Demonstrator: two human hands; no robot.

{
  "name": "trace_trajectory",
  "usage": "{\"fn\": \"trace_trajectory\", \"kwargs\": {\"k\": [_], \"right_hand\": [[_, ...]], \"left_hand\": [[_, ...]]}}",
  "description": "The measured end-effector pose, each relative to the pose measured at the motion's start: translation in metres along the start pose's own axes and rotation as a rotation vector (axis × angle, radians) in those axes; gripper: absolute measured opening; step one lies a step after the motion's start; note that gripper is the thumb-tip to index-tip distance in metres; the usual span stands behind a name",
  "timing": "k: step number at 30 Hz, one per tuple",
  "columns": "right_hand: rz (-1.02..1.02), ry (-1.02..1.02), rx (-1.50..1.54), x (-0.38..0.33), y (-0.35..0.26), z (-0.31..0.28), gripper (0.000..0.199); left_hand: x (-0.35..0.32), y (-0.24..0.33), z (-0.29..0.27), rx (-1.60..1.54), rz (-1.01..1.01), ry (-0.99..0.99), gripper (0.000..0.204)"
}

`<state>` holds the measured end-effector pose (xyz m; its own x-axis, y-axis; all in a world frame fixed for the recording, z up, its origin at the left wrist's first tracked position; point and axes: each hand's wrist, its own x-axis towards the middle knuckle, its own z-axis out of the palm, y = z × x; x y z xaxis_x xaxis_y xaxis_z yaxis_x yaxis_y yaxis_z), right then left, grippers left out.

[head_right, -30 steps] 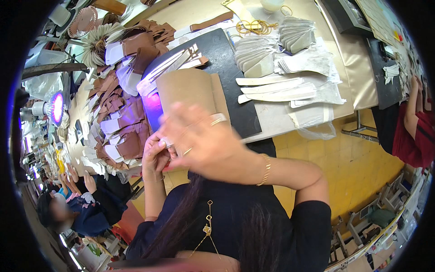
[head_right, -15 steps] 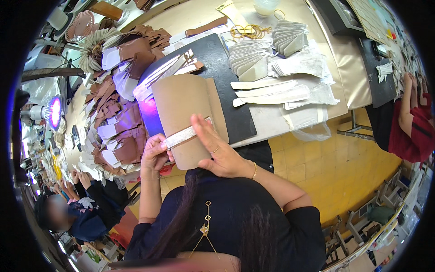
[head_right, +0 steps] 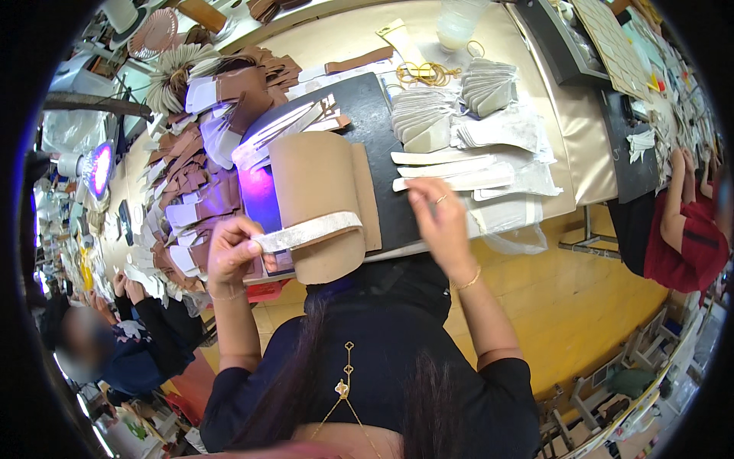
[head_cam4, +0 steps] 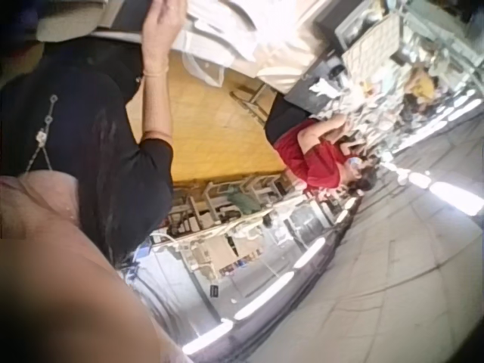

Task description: The person repeatedly wraps white elastic bands around a brown visor-style hat, secures each band with a rubber band, and places the finished unit on a nearby pile. The person continues this cycle throughout the clip.

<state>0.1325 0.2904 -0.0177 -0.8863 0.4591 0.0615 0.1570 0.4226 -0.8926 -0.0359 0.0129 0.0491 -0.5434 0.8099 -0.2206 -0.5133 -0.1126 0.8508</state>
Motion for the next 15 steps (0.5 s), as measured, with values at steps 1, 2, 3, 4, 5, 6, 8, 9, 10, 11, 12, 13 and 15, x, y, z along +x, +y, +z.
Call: {"fn": "trace_trajectory", "kwargs": {"k": [1, 2, 3, 4, 5, 6, 8, 9, 10, 11, 12, 13, 15], "right_hand": [[-0.071, 0.013, -0.163, 0.009, 0.004, -0.01, 0.02], [-0.146, 0.031, -0.325, 0.019, 0.008, -0.019, 0.017], [-0.179, -0.007, -0.397, 0.027, 0.012, -0.025, 0.02], [-0.19, -0.045, -0.432, 0.031, 0.014, -0.028, 0.019], [-0.178, -0.083, -0.467, 0.034, 0.016, -0.032, 0.018], [-0.163, -0.123, -0.503, 0.037, 0.017, -0.035, 0.018], [-0.193, -0.195, -0.562, 0.042, 0.02, -0.034, 0.018], [-0.192, -0.208, -0.551, 0.044, 0.021, -0.034, 0.017], [-0.182, -0.227, -0.552, 0.047, 0.022, -0.034, 0.017], [-0.207, -0.234, -0.537, 0.049, 0.023, -0.035, 0.015], [-0.192, -0.256, -0.554, 0.051, 0.023, -0.037, 0.014], [-0.183, -0.279, -0.569, 0.053, 0.023, -0.038, 0.014], [-0.212, -0.301, -0.561, 0.056, 0.022, -0.039, 0.014]], "left_hand": [[0.004, 0.007, 0.005, 0.005, 0.039, -0.021, 0.016], [0.009, 0.014, 0.009, 0.0, 0.09, -0.057, 0.017], [0.015, 0.019, 0.011, -0.012, 0.139, -0.082, 0.018], [0.023, 0.023, 0.011, -0.019, 0.19, -0.112, 0.02], [0.031, 0.026, 0.007, -0.024, 0.25, -0.114, 0.02], [0.038, 0.027, 0.002, -0.016, 0.284, -0.068, 0.02], [0.049, 0.03, -0.02, -0.034, 0.262, 0.04, 0.021], [0.056, 0.032, -0.035, -0.066, 0.247, 0.034, 0.021], [0.058, 0.033, -0.05, -0.089, 0.187, 0.09, 0.019], [0.063, 0.035, -0.066, -0.053, 0.109, 0.14, 0.02], [0.068, 0.035, -0.08, -0.018, 0.041, 0.169, 0.02], [0.073, 0.033, -0.092, 0.075, -0.054, 0.242, 0.022], [0.077, 0.029, -0.111, 0.234, -0.216, 0.4, 0.025]]}}
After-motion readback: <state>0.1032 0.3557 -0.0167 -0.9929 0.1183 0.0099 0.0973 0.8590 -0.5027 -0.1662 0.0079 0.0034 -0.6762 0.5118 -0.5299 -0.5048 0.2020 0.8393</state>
